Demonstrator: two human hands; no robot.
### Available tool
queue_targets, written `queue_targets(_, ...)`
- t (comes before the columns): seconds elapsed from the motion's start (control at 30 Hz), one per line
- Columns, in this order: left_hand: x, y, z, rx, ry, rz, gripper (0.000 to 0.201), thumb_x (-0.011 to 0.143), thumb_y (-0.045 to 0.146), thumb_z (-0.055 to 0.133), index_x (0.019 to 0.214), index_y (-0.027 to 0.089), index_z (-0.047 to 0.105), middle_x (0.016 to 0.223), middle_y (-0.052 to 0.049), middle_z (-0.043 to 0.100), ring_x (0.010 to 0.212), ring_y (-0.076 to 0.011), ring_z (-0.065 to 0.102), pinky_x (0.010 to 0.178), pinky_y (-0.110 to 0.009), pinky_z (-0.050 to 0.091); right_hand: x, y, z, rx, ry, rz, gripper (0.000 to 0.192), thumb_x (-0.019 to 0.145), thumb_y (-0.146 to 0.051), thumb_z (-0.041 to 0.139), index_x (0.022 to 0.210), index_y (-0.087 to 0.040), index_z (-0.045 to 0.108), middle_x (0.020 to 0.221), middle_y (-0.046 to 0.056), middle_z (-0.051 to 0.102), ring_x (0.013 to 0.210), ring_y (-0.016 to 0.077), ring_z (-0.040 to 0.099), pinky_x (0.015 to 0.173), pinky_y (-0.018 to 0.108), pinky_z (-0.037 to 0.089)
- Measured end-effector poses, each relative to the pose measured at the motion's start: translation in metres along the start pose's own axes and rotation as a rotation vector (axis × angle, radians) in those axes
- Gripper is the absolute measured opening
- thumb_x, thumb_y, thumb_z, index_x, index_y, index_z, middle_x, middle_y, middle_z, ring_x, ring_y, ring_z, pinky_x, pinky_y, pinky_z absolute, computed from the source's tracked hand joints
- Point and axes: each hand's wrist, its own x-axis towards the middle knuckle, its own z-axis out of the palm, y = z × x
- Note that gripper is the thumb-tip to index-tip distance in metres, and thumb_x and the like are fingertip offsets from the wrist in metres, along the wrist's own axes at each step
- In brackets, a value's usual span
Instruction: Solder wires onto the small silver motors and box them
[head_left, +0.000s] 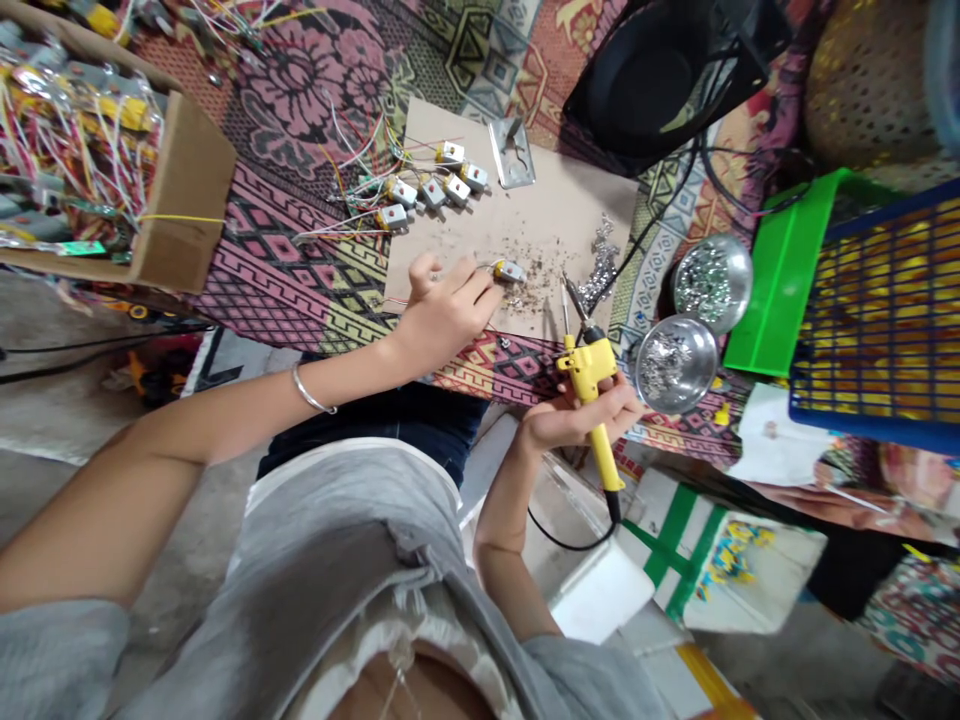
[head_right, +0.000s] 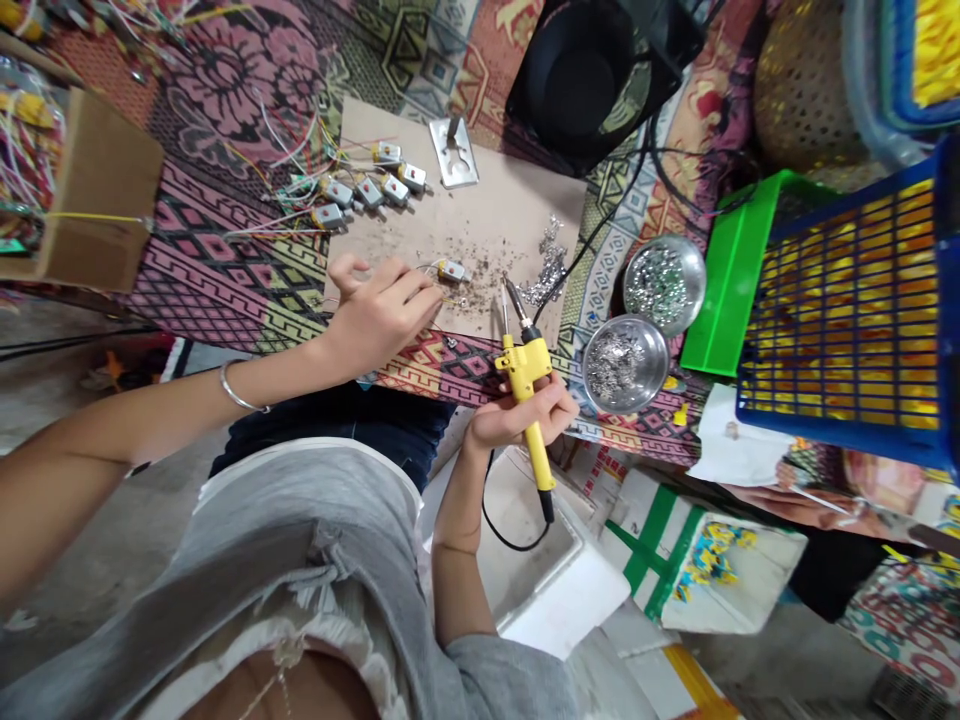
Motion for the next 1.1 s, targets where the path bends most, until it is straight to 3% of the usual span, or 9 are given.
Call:
queue_targets(0.2, 0.002, 0.0, -0.003, 0.013, -0.007, -0.001, 0.033, 0.112, 0.013, 0.041, 0.107, 0.022, 0.072, 0.11, -0.011, 0.075, 0.12, -0.0322, 0.064, 0.103, -0.057, 0.036, 0.0, 0.0, -0.001, 0.053, -0.055, 0.032, 0.027, 0.104, -0.056, 0.038, 0.097, -0.03, 0.04, 0.092, 0.002, 0.043, 0.072, 0.0153, 0.055, 0.056, 0.032, 0.051)
queue_targets(0.33, -0.005, -0.005, -0.02, -0.071, 0.071, -0.053, 0.023, 0.111, 0.028, 0.053, 0.123, 0.024, 0.072, 0.126, -0.012, 0.072, 0.124, -0.0341, 0.061, 0.108, -0.057, 0.036, 0.0, -0.003, 0.0, 0.054, -0.009, 0.03, 0.027, 0.104, -0.055, 0.039, 0.095, -0.029, 0.042, 0.092, 0.001, 0.044, 0.075, 0.015, 0.057, 0.06, 0.032, 0.054)
queue_targets(0.4, -0.013, -0.007, -0.03, -0.065, 0.117, -0.124, 0.028, 0.11, 0.038, 0.059, 0.129, 0.022, 0.069, 0.132, -0.015, 0.069, 0.127, -0.0359, 0.059, 0.109, -0.054, 0.038, 0.001, -0.006, 0.001, 0.051, 0.009, 0.035, 0.03, 0.103, -0.056, 0.042, 0.093, -0.028, 0.044, 0.091, 0.001, 0.046, 0.078, 0.0156, 0.059, 0.066, 0.033, 0.057)
queue_targets(0.57, -0.025, -0.006, -0.038, -0.016, 0.103, -0.213, 0.029, 0.107, 0.047, 0.063, 0.118, 0.021, 0.071, 0.126, -0.016, 0.072, 0.126, -0.0407, 0.058, 0.11, -0.059, 0.033, 0.0, -0.01, 0.002, 0.072, 0.053, 0.054, 0.031, 0.101, -0.057, 0.047, 0.09, -0.027, 0.047, 0.086, 0.0, 0.048, 0.073, 0.0158, 0.06, 0.063, 0.033, 0.056)
queue_targets(0.63, -0.025, -0.005, -0.039, -0.032, 0.107, -0.215, 0.022, 0.108, 0.043, 0.063, 0.114, 0.023, 0.07, 0.117, -0.013, 0.076, 0.121, -0.0379, 0.061, 0.11, -0.059, 0.033, 0.0, -0.008, 0.002, 0.094, 0.039, 0.071, 0.03, 0.101, -0.056, 0.047, 0.091, -0.027, 0.047, 0.084, -0.001, 0.048, 0.068, 0.0148, 0.058, 0.059, 0.031, 0.053)
queue_targets(0.73, -0.02, -0.004, -0.046, -0.08, 0.151, -0.254, 0.021, 0.11, 0.039, 0.061, 0.123, 0.025, 0.068, 0.115, -0.009, 0.077, 0.115, -0.031, 0.066, 0.109, -0.054, 0.039, -0.002, -0.005, 0.0, 0.144, 0.01, 0.106, 0.028, 0.102, -0.054, 0.047, 0.092, -0.027, 0.047, 0.083, -0.002, 0.048, 0.063, 0.013, 0.055, 0.055, 0.029, 0.049)
queue_targets(0.83, -0.013, -0.01, -0.053, -0.312, 0.177, -0.262, 0.026, 0.108, 0.04, 0.064, 0.127, 0.022, 0.069, 0.121, -0.009, 0.076, 0.106, -0.0242, 0.07, 0.1, -0.042, 0.051, -0.002, -0.004, 0.0, 0.211, 0.014, 0.125, 0.026, 0.101, -0.051, 0.05, 0.092, -0.027, 0.049, 0.082, -0.003, 0.048, 0.062, 0.012, 0.054, 0.055, 0.027, 0.047)
queue_targets(0.97, -0.002, -0.021, -0.059, -0.666, 0.009, -0.201, 0.031, 0.098, 0.043, 0.077, 0.118, 0.019, 0.077, 0.11, -0.007, 0.078, 0.094, -0.02, 0.072, 0.08, -0.03, 0.058, -0.002, -0.007, 0.001, 0.278, 0.028, 0.137, 0.025, 0.098, -0.049, 0.056, 0.091, -0.026, 0.051, 0.079, -0.003, 0.048, 0.061, 0.0122, 0.054, 0.051, 0.026, 0.044)
queue_targets(1.1, 0.008, -0.037, -0.07, -0.637, -0.22, -0.012, 0.026, 0.1, 0.034, 0.073, 0.121, 0.02, 0.078, 0.111, -0.007, 0.076, 0.094, -0.0194, 0.071, 0.084, -0.03, 0.058, -0.001, -0.009, 0.001, 0.247, 0.016, 0.157, 0.026, 0.097, -0.051, 0.055, 0.092, -0.026, 0.051, 0.08, -0.002, 0.049, 0.066, 0.0138, 0.057, 0.057, 0.029, 0.05)
